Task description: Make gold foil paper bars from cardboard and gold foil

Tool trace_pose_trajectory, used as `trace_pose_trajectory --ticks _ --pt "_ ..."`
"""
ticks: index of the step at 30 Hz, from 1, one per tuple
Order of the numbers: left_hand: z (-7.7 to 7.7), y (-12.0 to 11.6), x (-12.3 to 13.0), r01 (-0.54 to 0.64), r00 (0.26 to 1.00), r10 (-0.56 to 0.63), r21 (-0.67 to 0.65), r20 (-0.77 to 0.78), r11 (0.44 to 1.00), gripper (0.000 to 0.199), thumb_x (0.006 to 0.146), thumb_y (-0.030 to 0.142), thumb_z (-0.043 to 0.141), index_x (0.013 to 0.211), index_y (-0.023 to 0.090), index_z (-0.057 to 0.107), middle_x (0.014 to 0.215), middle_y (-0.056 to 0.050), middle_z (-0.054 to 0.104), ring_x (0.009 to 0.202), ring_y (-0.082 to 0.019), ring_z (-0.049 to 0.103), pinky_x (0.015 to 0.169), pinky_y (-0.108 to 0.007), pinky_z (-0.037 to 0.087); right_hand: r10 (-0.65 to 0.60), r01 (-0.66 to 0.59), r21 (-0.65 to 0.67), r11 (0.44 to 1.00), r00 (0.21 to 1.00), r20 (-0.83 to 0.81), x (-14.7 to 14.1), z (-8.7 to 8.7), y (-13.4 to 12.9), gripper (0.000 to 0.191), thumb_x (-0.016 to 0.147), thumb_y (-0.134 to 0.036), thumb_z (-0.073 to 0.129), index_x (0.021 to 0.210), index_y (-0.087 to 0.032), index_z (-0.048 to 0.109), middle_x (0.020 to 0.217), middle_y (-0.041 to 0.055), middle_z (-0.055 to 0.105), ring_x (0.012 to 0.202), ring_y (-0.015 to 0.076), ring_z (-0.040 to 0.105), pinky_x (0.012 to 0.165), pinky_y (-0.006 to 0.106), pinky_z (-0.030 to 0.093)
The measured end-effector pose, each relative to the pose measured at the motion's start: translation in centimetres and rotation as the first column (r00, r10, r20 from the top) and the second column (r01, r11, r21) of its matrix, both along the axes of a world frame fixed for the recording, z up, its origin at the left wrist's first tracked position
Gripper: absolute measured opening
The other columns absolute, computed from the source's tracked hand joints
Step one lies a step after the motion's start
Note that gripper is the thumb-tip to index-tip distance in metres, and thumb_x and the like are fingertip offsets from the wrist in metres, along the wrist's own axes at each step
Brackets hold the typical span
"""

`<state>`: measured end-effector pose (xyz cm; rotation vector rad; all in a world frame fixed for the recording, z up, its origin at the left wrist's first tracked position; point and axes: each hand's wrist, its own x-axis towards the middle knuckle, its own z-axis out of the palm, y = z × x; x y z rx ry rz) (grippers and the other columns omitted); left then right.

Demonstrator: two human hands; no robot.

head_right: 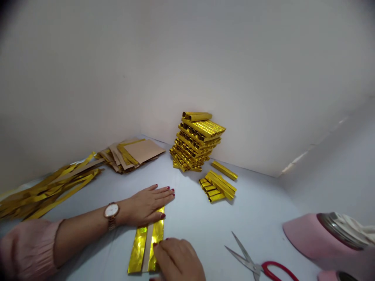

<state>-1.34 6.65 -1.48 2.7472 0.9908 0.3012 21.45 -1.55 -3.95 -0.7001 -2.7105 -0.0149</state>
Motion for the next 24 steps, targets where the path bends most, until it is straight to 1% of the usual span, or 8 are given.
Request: trace_pose_trajectory --ticks 2,3,5,8,11,14,20,24 --pt "0.0 0.2 0.0 0.013 1.0 -0.013 0.005 0.005 1.0 0.056 0.097 0.047 0.032 0.144 0.018 0.027 0.148 -0.011 0.033 0.137 -0.026 0.028 0.107 -0.049 0.023 0.015 -0.015 0.044 0.999 1.0 -0.021 -0.2 1.3 0.8 0.046 0.097 -0.042 0.037 0.134 -0.017 0.048 0.112 0.0093 0.069 0.1 0.0199 0.065 0.08 0.028 0.054" --pt "0.0 0.3 0.0 0.02 1.0 -0.02 0.007 0.007 1.0 0.055 0.097 0.047 0.032 0.145 0.019 0.026 0.148 -0.011 0.033 0.137 -0.026 0.028 0.108 -0.048 0.023 0.037 -0.037 0.081 0.996 0.999 0.0 -0.6 1.5 0.9 0.045 0.097 -0.039 0.037 0.137 -0.019 0.043 0.117 0.0072 0.067 0.106 0.0189 0.062 0.084 0.028 0.052" --pt "0.0 0.4 0.0 0.029 1.0 -0.029 0.008 0.009 1.0 0.056 0.097 0.046 0.032 0.145 0.02 0.025 0.149 -0.01 0.033 0.137 -0.026 0.027 0.108 -0.048 0.022 0.095 -0.102 0.16 0.982 0.994 0.046 -1.4 1.4 1.0 0.04 0.099 -0.03 0.037 0.138 -0.025 0.04 0.123 0.0 0.064 0.112 0.0144 0.058 0.087 0.025 0.049" --pt "-0.1 0.5 -0.1 0.032 0.999 -0.032 0.005 0.008 0.999 0.056 0.097 0.046 0.032 0.146 0.02 0.022 0.15 -0.01 0.031 0.137 -0.026 0.026 0.108 -0.049 0.021 0.174 -0.201 0.274 0.94 0.977 0.12 -2.4 0.9 0.7 0.033 0.099 -0.023 0.036 0.129 -0.026 0.05 0.126 -0.007 0.061 0.111 0.0095 0.058 0.085 0.02 0.048" --pt "-0.1 0.8 -0.1 0.039 0.999 -0.039 -0.004 -0.005 0.999 0.057 0.096 0.047 0.035 0.146 0.022 0.023 0.15 -0.009 0.031 0.137 -0.025 0.026 0.108 -0.047 0.021 0.176 -0.216 0.365 0.906 0.974 0.14 -2.6 0.9 0.6 0.031 0.101 -0.025 0.033 0.119 -0.025 0.058 0.122 -0.0084 0.062 0.105 0.0083 0.061 0.078 0.018 0.05" --pt "0.0 1.4 0.0 0.011 1.0 -0.012 -0.01 -0.021 1.0 0.056 0.096 0.047 0.034 0.145 0.022 0.024 0.15 -0.009 0.03 0.138 -0.025 0.025 0.108 -0.047 0.021 0.161 -0.2 0.409 0.89 0.979 0.128 -2.5 1.3 0.6 0.031 0.101 -0.025 0.031 0.115 -0.026 0.059 0.119 -0.0101 0.064 0.102 0.0071 0.063 0.073 0.018 0.051" --pt "-0.2 3.0 0.3 -0.12 0.992 0.12 -0.007 -0.037 0.993 0.05 0.098 0.041 0.032 0.142 0.018 0.03 0.15 -0.013 0.028 0.138 -0.026 0.024 0.106 -0.052 0.021 0.166 -0.207 0.425 0.881 0.977 0.131 -2.7 1.6 0.6 0.032 0.101 -0.022 0.031 0.115 -0.026 0.059 0.119 -0.0095 0.064 0.103 0.0075 0.063 0.074 0.019 0.052" --pt "-0.6 4.4 0.5 -0.175 0.985 0.175 0.004 -0.007 0.985 0.048 0.098 0.041 0.035 0.14 0.018 0.035 0.149 -0.013 0.032 0.137 -0.027 0.027 0.105 -0.052 0.024 0.147 -0.182 0.431 0.884 0.982 0.115 -2.7 1.6 0.3 0.034 0.102 -0.022 0.028 0.113 -0.025 0.06 0.118 -0.0095 0.064 0.101 0.0075 0.064 0.074 0.019 0.052"
